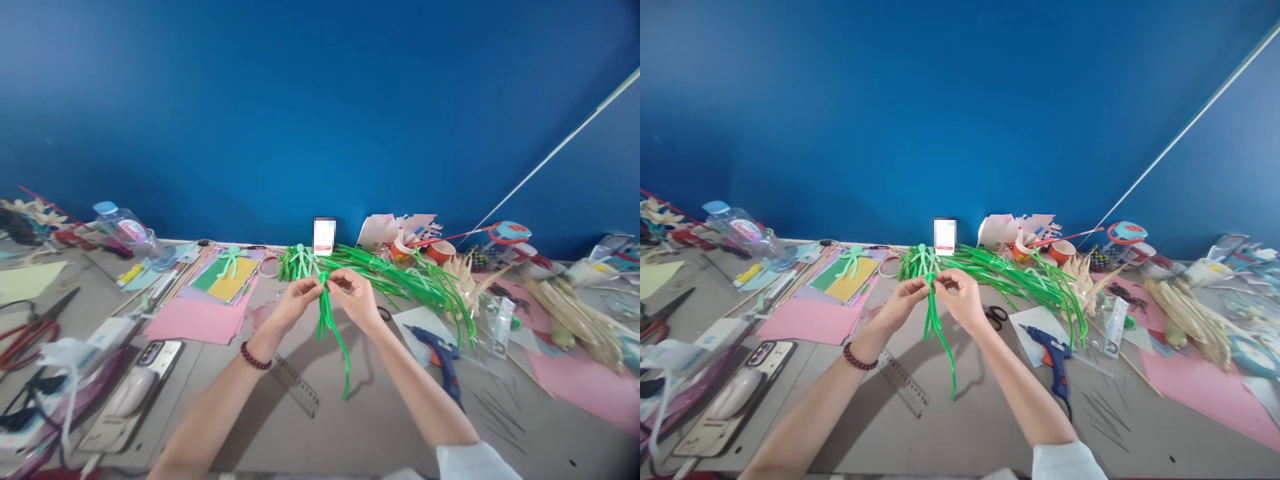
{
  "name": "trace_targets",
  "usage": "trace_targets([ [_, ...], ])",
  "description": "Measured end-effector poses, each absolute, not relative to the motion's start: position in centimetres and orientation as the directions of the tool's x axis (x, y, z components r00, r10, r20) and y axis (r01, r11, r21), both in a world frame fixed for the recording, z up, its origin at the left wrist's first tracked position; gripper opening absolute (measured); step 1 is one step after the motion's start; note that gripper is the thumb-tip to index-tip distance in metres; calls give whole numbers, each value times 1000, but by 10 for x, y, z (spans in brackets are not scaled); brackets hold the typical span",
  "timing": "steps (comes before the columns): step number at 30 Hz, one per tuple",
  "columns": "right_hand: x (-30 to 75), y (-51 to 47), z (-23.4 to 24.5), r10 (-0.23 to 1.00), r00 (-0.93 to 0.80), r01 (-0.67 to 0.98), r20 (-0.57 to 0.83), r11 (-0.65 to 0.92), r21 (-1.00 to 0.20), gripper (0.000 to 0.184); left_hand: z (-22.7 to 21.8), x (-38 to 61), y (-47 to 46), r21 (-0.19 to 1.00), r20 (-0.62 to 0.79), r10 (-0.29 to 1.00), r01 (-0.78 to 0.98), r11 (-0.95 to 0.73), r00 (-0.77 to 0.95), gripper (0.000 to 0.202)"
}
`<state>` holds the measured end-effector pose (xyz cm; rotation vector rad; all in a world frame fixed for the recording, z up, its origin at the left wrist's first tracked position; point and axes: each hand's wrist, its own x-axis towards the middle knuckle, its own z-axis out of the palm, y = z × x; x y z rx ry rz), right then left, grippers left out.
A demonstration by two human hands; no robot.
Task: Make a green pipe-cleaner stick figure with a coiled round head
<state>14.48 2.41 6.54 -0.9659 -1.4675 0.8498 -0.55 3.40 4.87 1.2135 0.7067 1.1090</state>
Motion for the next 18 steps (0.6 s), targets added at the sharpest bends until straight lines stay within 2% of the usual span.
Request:
trace_targets([
  [6,145,21,70,892,-65,173,447,451,-876,4,51,-6,32,958,118,928,-286,-13,354,23],
  [12,147,21,71,873,-113,202,475,488,-849,5,36,-8,37,926,60,924,-367,90,379,22],
  [15,146,22,72,903,-85,109,421,428,-897,5,38,-7,36,897,32,912,-414,154,408,22],
  [18,145,22,75,953,-95,-65,287,282,-957,11,44,-5,34,876,42,902,-451,174,430,21],
])
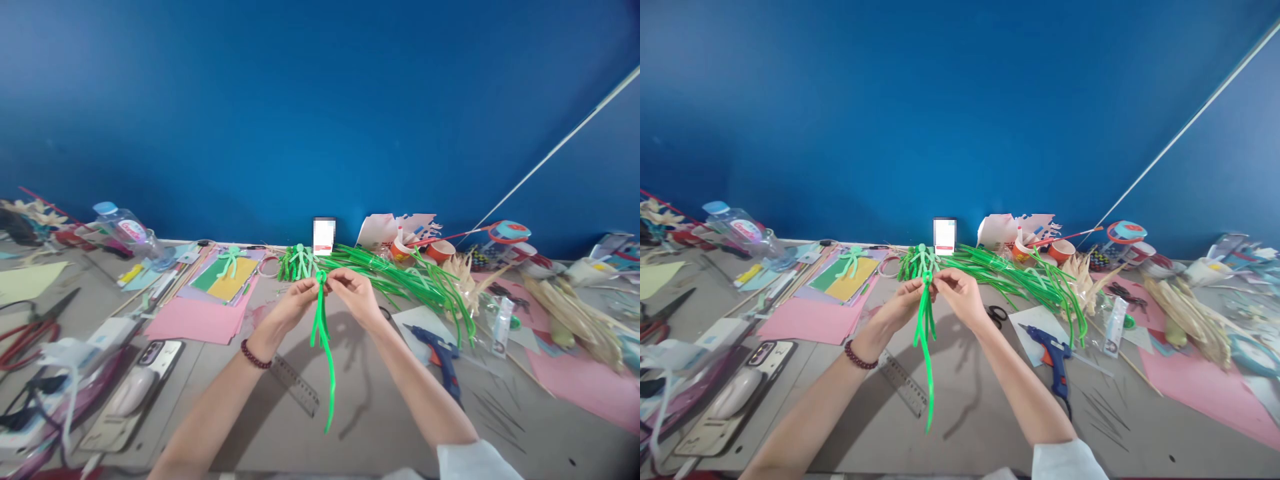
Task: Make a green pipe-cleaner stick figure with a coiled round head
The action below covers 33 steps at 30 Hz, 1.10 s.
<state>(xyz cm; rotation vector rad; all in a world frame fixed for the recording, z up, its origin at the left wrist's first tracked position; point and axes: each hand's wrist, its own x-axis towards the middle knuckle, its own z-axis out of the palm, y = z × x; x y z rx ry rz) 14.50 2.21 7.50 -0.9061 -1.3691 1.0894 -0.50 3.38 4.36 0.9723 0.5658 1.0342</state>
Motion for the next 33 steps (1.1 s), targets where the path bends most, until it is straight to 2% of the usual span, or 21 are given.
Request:
trace_targets([
  [4,146,21,79,969,-121,-162,215,194,-967,15,44,-5,33,874,75,893,-461,155,444,20],
  [8,147,21,76,967,-92,-65,238,233,-970,14,40,-6,34,916,55,916,-385,112,398,18],
  [13,147,23,69,955,-50,64,293,296,-953,10,46,-4,33,956,112,930,-293,-5,349,20],
  [19,145,23,66,946,-30,58,324,325,-944,6,54,-1,30,958,227,930,-236,-161,289,26],
  [29,146,20,73,939,-65,46,339,342,-939,5,48,-5,30,954,157,920,-297,-47,360,18],
  [33,148,22,74,965,-58,-15,257,257,-966,8,56,-3,29,960,136,931,-278,-39,338,20],
])
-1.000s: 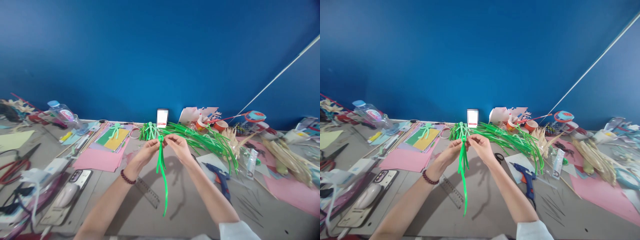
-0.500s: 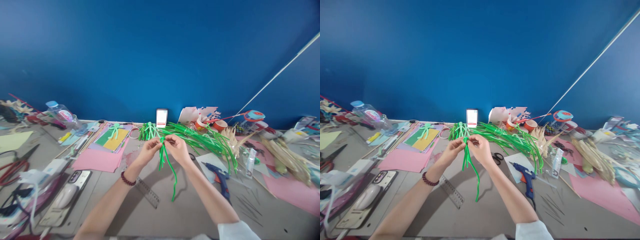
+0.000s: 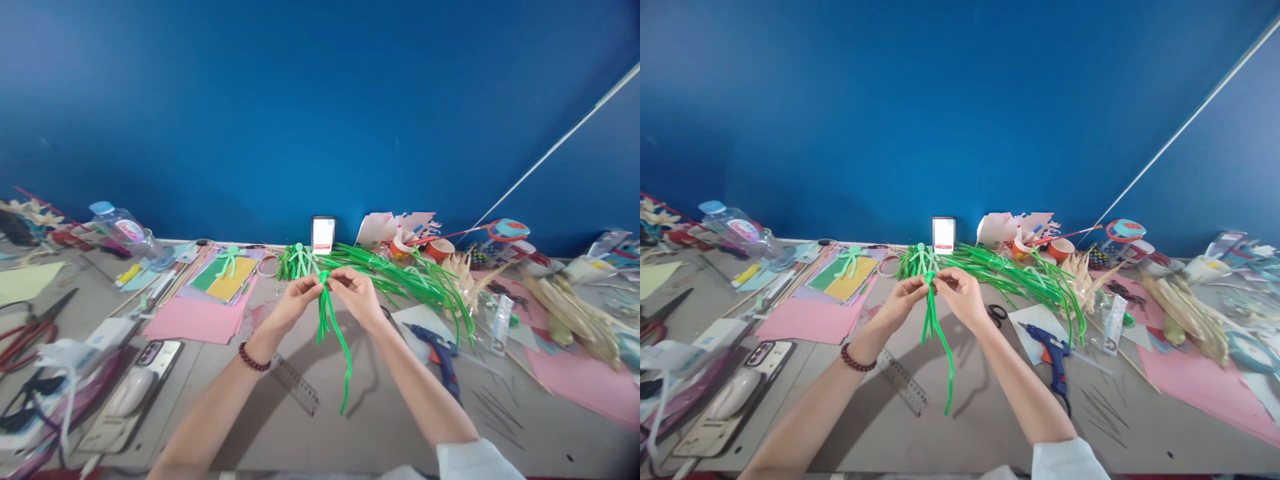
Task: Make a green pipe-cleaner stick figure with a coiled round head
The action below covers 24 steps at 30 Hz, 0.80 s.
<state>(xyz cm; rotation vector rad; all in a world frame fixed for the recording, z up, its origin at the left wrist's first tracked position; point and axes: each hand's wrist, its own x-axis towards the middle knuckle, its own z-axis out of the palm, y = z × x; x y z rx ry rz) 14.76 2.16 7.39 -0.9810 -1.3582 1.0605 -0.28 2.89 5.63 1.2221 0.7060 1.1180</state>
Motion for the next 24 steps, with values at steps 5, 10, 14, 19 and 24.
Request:
trace_targets([
  [5,153,26,72,984,-63,-103,165,158,-982,18,65,-1,27,970,159,951,-223,-100,263,21],
  [10,156,29,72,981,-68,-100,181,174,-980,21,62,-1,27,977,207,955,-87,-193,210,20],
  [14,159,30,72,978,-105,-85,181,173,-981,20,58,-1,28,975,219,968,4,-221,122,17],
  [19,162,35,66,966,-161,-42,201,196,-980,18,59,-1,26,930,336,934,114,-350,123,14],
  [24,163,40,61,959,-173,8,226,231,-973,14,62,2,21,867,452,885,177,-465,114,11],
])
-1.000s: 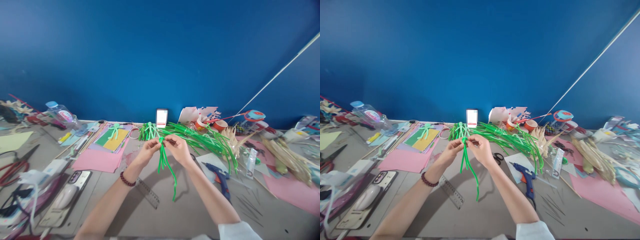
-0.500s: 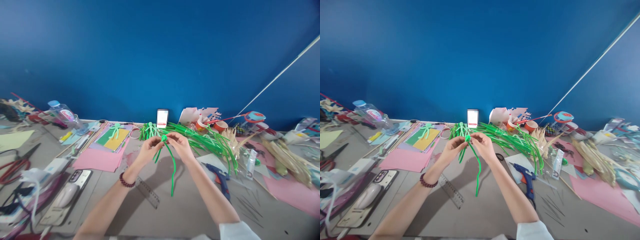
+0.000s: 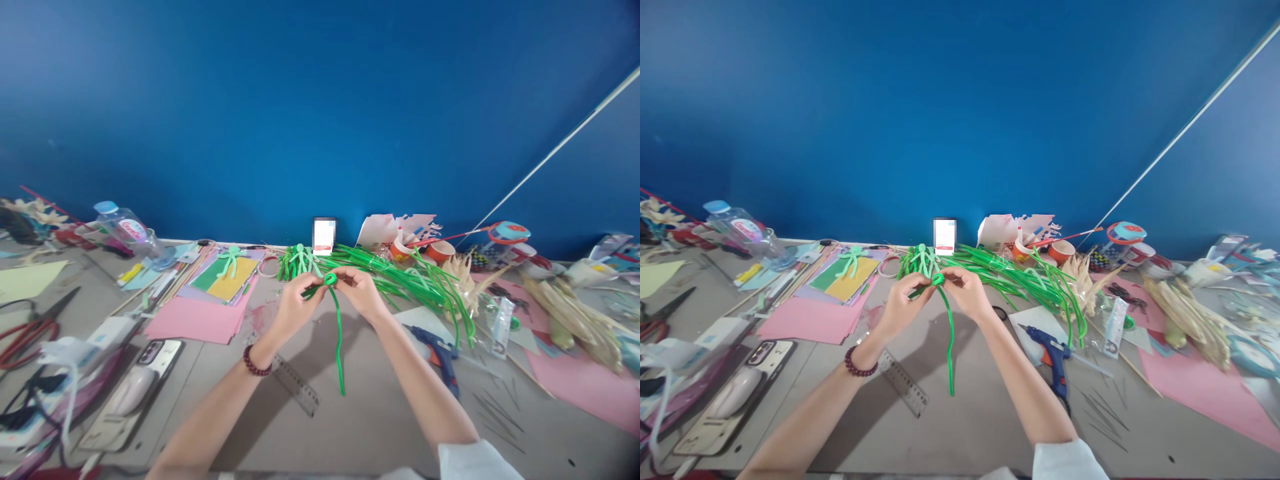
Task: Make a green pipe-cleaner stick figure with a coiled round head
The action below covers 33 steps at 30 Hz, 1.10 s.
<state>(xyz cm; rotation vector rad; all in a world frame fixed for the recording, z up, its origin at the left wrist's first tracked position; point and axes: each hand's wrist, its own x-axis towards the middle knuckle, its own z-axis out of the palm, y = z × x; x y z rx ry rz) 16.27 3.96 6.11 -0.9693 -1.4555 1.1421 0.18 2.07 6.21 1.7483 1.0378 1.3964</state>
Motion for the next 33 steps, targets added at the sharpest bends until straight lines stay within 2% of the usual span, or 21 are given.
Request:
trace_targets([
  [7,166,39,62,933,-186,119,308,333,-936,12,61,0,19,733,582,796,318,-602,165,10],
  [12,164,38,60,928,-186,106,323,346,-932,12,61,-2,19,605,649,729,433,-668,218,11],
  [19,161,35,63,900,-166,159,403,427,-890,14,61,-3,19,557,674,701,463,-690,234,8],
  [23,162,37,63,912,-190,80,364,384,-920,13,60,-5,21,511,705,668,481,-712,239,8],
  [28,163,37,68,918,-245,-62,313,308,-949,23,59,-6,21,347,773,577,587,-731,263,8],
  [33,167,33,73,912,-228,-31,341,343,-939,16,59,-5,20,251,793,545,670,-699,272,8],
])
